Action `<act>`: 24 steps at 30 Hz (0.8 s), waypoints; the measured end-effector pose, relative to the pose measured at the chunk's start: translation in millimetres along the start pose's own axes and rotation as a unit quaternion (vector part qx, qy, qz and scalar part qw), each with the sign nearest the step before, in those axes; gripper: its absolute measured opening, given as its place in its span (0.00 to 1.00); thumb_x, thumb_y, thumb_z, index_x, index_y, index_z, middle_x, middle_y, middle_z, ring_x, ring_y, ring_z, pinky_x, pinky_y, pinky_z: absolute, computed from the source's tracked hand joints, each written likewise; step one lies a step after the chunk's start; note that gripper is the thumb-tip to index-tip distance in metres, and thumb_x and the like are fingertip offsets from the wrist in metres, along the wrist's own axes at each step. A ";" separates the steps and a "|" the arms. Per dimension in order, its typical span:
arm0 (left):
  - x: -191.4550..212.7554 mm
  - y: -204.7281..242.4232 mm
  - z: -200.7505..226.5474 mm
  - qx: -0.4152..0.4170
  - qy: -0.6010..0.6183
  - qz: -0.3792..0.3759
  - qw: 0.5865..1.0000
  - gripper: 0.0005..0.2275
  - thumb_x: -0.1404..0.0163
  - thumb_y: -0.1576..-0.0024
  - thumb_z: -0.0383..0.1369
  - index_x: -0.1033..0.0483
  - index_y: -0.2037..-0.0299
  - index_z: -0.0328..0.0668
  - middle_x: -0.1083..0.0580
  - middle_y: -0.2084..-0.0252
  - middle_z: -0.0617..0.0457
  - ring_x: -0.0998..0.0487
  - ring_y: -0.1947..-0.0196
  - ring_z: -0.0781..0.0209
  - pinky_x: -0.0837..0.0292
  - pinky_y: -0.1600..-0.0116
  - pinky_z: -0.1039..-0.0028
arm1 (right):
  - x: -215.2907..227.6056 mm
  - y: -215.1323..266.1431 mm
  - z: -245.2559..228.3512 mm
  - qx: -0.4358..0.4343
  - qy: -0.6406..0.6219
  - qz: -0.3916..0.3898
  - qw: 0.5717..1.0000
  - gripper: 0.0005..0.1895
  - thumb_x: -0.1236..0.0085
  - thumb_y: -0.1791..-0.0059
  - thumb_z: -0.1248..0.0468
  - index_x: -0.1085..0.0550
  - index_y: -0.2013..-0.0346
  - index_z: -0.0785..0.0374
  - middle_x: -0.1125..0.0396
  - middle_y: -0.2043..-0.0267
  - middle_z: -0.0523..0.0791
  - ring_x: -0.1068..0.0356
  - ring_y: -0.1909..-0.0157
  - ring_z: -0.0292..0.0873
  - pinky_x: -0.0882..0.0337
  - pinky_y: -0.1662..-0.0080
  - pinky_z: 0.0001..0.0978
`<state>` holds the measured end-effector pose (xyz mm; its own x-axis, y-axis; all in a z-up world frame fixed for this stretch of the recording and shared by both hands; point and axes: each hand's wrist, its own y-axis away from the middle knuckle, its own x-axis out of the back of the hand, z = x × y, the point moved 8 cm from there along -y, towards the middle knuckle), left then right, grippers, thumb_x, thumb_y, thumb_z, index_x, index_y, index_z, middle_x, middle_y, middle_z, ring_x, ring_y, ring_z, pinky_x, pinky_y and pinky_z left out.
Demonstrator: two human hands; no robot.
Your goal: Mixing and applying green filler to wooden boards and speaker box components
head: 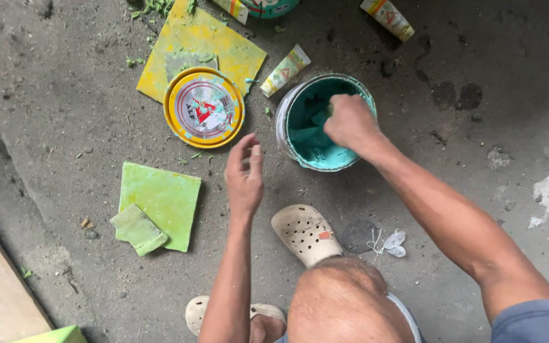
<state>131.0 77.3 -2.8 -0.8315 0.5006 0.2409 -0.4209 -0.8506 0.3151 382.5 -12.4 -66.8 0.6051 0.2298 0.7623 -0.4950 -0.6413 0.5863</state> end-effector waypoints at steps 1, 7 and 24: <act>-5.3 -1.6 4.4 0.001 0.000 -0.002 1.000 0.14 0.53 0.34 0.37 0.26 0.42 0.41 0.23 0.50 0.41 0.20 0.53 0.48 0.20 0.54 0.59 | 0.5 -1.4 -0.3 -0.002 -0.001 -0.001 1.000 0.12 0.45 0.58 0.65 0.19 0.62 0.62 0.25 0.66 0.58 0.23 0.56 0.64 0.23 0.53 0.59; -40.8 -10.9 17.0 -0.019 0.050 -0.067 0.996 0.18 0.53 0.34 0.38 0.31 0.36 0.41 0.28 0.43 0.38 0.22 0.50 0.44 0.22 0.50 0.57 | -8.8 1.5 -3.1 -0.072 -0.047 -0.047 0.995 0.17 0.46 0.59 0.62 0.22 0.58 0.65 0.26 0.59 0.60 0.25 0.50 0.65 0.25 0.51 0.62; -49.7 -19.2 14.0 -0.011 0.018 -0.097 0.995 0.18 0.50 0.36 0.40 0.28 0.37 0.45 0.29 0.45 0.41 0.20 0.49 0.39 0.17 0.53 0.58 | -55.1 -19.0 4.5 -0.121 -0.289 0.019 0.949 0.15 0.47 0.65 0.68 0.22 0.70 0.78 0.28 0.69 0.62 0.24 0.57 0.63 0.30 0.62 0.59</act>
<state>185.5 71.0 -7.9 -0.7467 0.6495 0.1436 -0.5817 -0.7423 0.3325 361.3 -16.2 -121.2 0.7904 -0.2760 0.5468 -0.6099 -0.4374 0.6608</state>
